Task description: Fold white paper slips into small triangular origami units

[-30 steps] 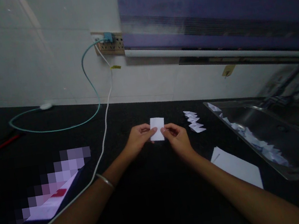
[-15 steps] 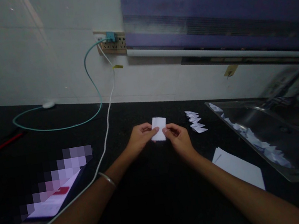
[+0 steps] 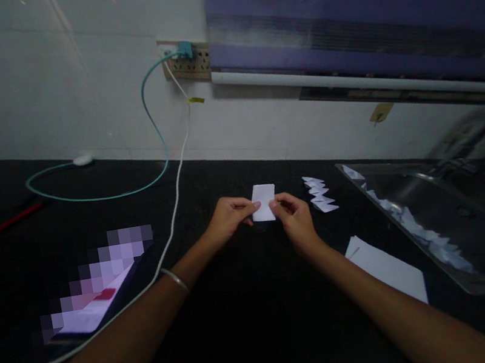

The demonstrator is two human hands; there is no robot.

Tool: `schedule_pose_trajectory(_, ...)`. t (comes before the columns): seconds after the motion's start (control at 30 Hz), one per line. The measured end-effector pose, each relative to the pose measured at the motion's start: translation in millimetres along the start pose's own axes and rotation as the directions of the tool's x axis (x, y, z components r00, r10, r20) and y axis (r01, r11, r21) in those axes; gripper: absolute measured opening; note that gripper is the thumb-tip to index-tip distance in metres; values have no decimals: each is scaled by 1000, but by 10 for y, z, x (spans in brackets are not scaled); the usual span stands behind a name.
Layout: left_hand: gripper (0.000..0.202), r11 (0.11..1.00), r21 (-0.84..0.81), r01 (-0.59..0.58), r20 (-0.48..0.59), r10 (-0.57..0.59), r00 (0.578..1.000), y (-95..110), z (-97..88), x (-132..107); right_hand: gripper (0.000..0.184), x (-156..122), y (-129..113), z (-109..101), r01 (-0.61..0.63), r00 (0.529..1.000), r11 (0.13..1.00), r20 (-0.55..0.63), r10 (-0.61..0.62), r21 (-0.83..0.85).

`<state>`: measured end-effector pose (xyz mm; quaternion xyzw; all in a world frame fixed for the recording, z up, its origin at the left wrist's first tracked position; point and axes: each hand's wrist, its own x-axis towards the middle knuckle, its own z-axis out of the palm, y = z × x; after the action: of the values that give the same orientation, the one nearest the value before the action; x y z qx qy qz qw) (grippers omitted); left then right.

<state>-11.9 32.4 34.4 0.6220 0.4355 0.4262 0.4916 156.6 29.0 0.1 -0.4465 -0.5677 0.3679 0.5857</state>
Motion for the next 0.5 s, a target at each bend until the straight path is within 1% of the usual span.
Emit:
schedule_pose_trajectory(0.07, 30, 999, 41, 0, 44, -2, 999, -29, 7, 12, 16, 7, 5, -9, 2, 1000, 1000, -20, -2, -7)
schedule_pose_trajectory(0.13, 31, 997, 70, -13, 120, 4, 993, -73, 17, 25, 16, 18, 11, -18, 1, 999, 1000, -49, -2, -13)
schedule_pose_trajectory(0.23, 38, 990, 122, -75, 192, 51, 980, -139, 29, 32, 16, 31, 19, -21, -12, 997, 1000, -70, 13, 9)
schedule_pose_trajectory(0.4, 52, 954, 253, -161, 190, 115, 975, -166, 33, -3, 17, 22, 3, -4, -35, 998, 998, -48, 38, 58)
schedule_pose_trajectory(0.5, 55, 950, 257, -179, 187, 133, 973, -152, 38, -20, 17, 8, -29, 0, -47, 998, 997, -34, 49, 63)
